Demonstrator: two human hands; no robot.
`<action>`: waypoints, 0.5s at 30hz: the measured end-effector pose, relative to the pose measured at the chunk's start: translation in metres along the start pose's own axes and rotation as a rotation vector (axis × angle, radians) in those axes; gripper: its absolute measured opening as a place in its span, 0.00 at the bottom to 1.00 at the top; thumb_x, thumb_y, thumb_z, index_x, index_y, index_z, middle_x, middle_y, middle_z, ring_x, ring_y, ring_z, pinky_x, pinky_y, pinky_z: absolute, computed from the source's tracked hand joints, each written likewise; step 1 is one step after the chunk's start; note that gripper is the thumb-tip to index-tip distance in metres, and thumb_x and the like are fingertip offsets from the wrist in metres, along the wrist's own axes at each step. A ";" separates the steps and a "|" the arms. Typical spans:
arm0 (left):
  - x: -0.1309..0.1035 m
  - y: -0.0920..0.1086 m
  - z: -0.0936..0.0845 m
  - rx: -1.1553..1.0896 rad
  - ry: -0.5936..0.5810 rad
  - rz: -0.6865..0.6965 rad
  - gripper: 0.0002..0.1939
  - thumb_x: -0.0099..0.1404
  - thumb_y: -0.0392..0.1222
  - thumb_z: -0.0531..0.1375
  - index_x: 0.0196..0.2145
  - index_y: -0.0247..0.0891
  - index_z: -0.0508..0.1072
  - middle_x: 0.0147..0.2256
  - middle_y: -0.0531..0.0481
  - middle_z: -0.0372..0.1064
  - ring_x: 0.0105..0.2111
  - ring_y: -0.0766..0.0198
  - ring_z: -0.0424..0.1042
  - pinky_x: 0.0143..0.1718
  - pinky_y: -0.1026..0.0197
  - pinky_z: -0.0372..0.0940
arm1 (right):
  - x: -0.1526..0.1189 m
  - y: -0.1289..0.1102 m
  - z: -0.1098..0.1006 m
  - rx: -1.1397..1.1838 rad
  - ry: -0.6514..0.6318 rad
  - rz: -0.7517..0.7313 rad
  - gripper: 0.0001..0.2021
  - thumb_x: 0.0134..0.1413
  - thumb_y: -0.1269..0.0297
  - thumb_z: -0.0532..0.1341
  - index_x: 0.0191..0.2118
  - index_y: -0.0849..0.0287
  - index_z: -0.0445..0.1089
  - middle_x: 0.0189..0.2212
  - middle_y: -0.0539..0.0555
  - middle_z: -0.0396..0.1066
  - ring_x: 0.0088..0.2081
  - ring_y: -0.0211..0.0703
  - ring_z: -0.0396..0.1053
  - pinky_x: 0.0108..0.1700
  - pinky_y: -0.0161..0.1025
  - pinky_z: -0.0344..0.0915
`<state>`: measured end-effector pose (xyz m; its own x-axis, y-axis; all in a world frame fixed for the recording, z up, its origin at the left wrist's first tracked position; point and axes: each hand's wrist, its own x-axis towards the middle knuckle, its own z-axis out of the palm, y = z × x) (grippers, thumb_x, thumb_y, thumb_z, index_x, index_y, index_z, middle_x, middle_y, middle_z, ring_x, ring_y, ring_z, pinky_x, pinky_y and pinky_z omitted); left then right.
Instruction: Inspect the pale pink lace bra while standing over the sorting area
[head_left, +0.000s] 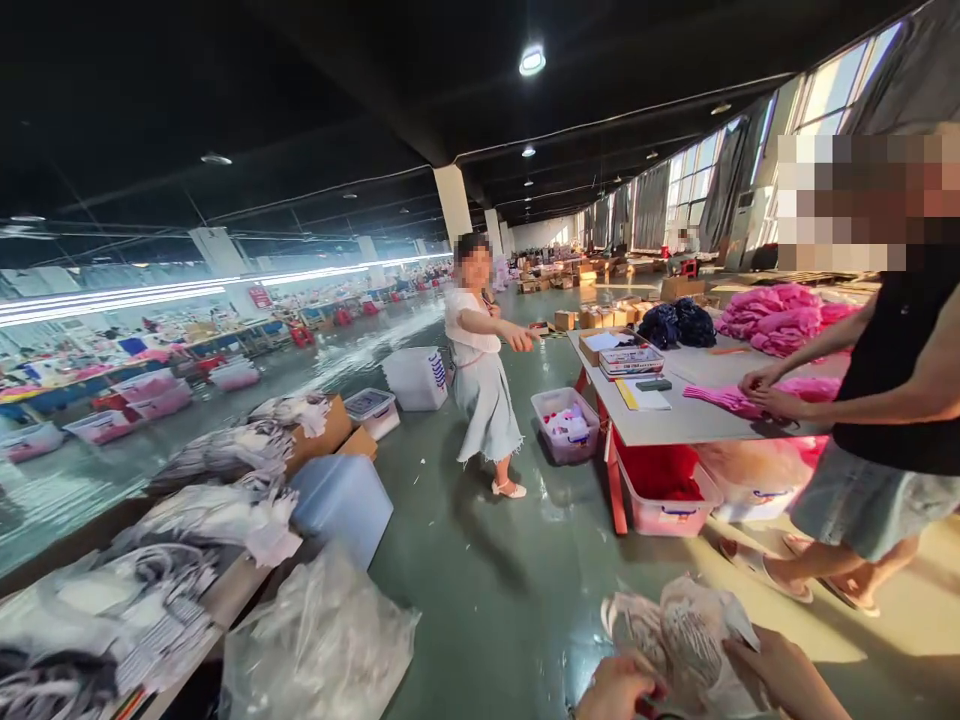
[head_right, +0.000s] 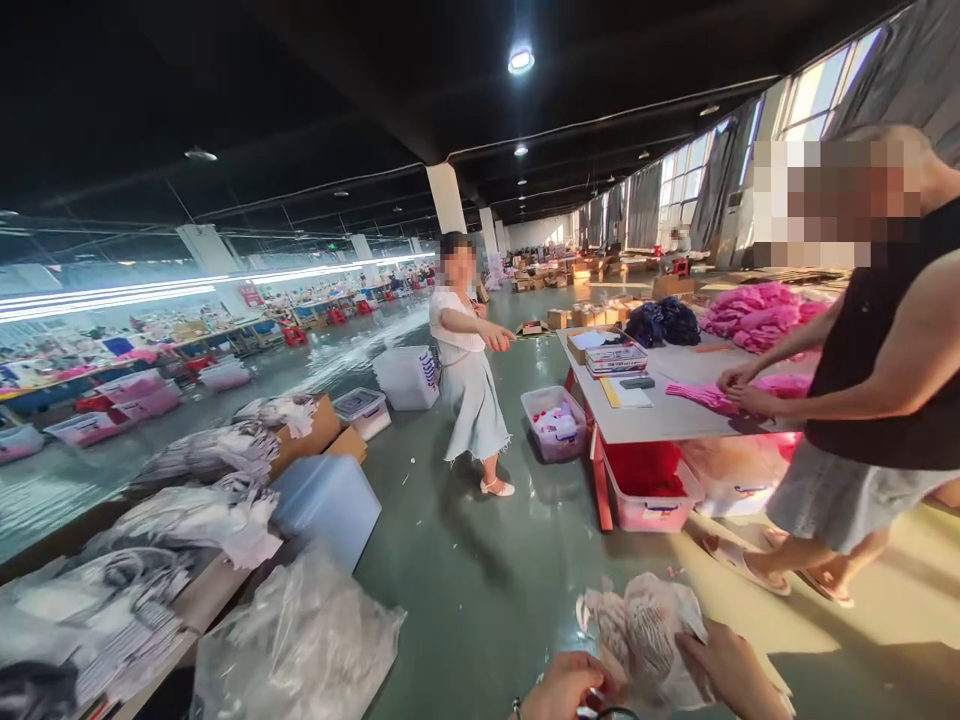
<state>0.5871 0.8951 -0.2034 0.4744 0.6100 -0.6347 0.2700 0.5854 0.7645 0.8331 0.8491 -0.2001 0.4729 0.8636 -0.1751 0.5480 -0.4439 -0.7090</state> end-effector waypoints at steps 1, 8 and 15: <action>0.007 0.015 -0.007 0.011 -0.016 0.009 0.15 0.38 0.55 0.64 0.20 0.43 0.69 0.28 0.45 0.64 0.27 0.58 0.61 0.38 0.46 0.59 | 0.009 -0.010 0.004 0.040 -0.049 0.023 0.15 0.31 0.43 0.55 0.13 0.48 0.65 0.22 0.60 0.75 0.33 0.63 0.75 0.42 0.54 0.68; 0.047 0.069 -0.063 -0.143 -0.232 -0.231 0.12 0.53 0.49 0.66 0.24 0.38 0.72 0.31 0.48 0.64 0.29 0.60 0.65 0.45 0.47 0.59 | 0.058 -0.106 0.030 0.319 -0.152 0.125 0.20 0.34 0.39 0.57 0.16 0.52 0.61 0.20 0.57 0.70 0.28 0.54 0.69 0.36 0.48 0.65; 0.049 0.126 -0.116 -0.774 -0.082 -0.075 0.27 0.72 0.61 0.50 0.39 0.34 0.75 0.34 0.43 0.74 0.35 0.57 0.72 0.43 0.56 0.64 | 0.089 -0.224 0.064 0.747 -0.297 0.053 0.17 0.38 0.48 0.64 0.26 0.58 0.67 0.23 0.51 0.69 0.28 0.41 0.67 0.34 0.38 0.65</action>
<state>0.5473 1.0602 -0.1514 0.5464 0.5300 -0.6485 -0.3431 0.8480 0.4040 0.7084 1.0405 -0.1009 0.2248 0.9200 -0.3211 -0.1256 -0.2994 -0.9458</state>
